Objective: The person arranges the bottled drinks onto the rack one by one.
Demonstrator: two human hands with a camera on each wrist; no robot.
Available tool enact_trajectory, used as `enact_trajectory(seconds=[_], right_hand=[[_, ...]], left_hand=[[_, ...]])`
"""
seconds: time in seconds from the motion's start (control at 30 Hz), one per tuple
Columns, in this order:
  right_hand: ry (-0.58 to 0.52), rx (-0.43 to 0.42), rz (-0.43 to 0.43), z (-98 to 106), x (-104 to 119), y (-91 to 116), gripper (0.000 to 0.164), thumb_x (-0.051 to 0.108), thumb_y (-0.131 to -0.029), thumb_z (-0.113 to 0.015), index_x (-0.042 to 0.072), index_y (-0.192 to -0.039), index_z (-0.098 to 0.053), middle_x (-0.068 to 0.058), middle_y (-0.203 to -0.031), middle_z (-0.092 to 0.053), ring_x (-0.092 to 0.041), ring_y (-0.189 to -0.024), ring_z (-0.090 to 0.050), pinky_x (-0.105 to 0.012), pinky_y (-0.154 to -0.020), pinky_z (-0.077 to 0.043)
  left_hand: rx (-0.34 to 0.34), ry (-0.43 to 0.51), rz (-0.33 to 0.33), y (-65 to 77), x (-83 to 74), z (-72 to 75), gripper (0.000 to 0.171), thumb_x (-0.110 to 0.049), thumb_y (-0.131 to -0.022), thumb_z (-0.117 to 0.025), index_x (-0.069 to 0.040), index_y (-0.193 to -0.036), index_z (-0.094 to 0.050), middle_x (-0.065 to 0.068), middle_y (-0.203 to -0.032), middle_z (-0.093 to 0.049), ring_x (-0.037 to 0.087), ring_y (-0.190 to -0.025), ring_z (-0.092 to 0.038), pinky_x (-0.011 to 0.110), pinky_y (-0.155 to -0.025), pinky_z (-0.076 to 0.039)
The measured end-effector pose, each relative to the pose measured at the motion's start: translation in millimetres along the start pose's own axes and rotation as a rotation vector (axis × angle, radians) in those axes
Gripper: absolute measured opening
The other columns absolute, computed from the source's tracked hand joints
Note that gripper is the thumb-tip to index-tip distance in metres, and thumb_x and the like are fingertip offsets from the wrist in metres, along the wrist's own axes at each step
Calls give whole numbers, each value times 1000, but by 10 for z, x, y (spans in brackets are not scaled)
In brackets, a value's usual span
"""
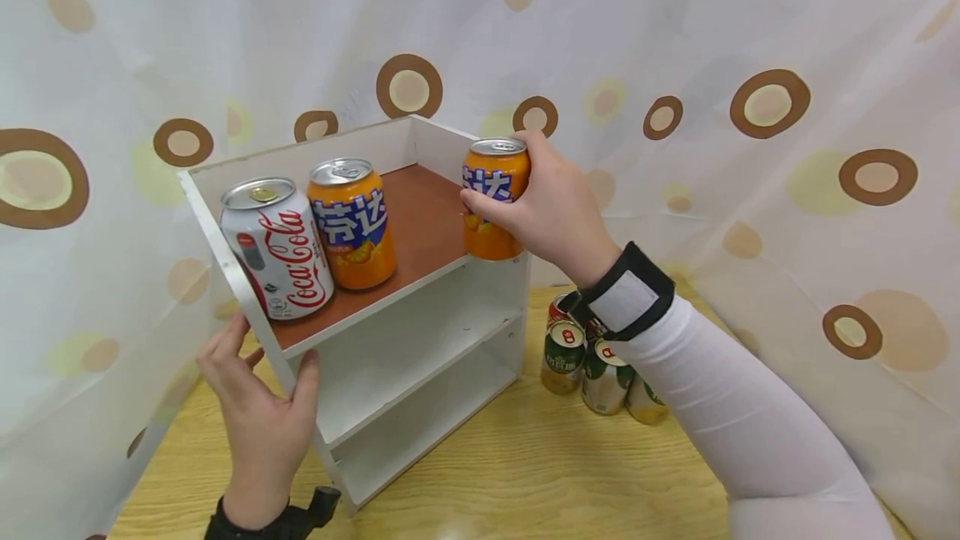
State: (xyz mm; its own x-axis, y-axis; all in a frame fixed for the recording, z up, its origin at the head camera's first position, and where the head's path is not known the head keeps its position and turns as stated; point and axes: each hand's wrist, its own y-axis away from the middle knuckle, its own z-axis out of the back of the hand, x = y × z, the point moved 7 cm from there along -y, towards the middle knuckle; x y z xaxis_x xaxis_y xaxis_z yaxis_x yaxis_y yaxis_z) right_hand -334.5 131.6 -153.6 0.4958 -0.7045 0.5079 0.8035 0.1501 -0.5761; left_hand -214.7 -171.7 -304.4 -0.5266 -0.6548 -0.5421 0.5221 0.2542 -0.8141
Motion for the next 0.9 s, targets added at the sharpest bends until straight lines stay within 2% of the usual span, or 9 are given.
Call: enact_trajectory(seconds=[0.17, 0.33, 0.67, 0.9], right_hand=[[23, -18, 26, -30, 54, -76, 73, 42, -87, -79, 4, -141, -47, -16, -117, -66, -31, -93, -68, -49, -81, -60], [80, -25, 37, -97, 85, -158, 71, 48, -86, -80, 5, -133, -49, -15, -114, -68, -31, -92, -69, -47, -79, -60], [-16, 51, -2, -288, 120, -258, 81, 44, -86, -81, 5, -146, -43, -16, -126, -64, -31, -103, -68, -48, -90, -59], [-6, 61, 16, -389, 144, -301, 78, 46, -85, -81, 8, -143, -44, -13, -125, -66, -28, -100, -69, -44, -86, -61]], left_hand=[[0, -2, 1, -2, -5, 6, 78, -7, -86, -68, -3, -153, -28, 30, -137, -34, 41, -139, -36, 51, -96, -38], [11, 0, 19, -2, -9, 9, 79, -8, -87, -69, -5, -154, -27, 29, -138, -33, 40, -141, -35, 52, -98, -38], [-18, -5, -23, -2, -5, 5, 77, -8, -86, -68, -2, -152, -29, 31, -135, -34, 40, -137, -37, 48, -95, -37], [-11, -2, -17, 1, -1, -1, 77, -8, -86, -68, -3, -152, -29, 31, -135, -33, 40, -137, -36, 48, -95, -37]])
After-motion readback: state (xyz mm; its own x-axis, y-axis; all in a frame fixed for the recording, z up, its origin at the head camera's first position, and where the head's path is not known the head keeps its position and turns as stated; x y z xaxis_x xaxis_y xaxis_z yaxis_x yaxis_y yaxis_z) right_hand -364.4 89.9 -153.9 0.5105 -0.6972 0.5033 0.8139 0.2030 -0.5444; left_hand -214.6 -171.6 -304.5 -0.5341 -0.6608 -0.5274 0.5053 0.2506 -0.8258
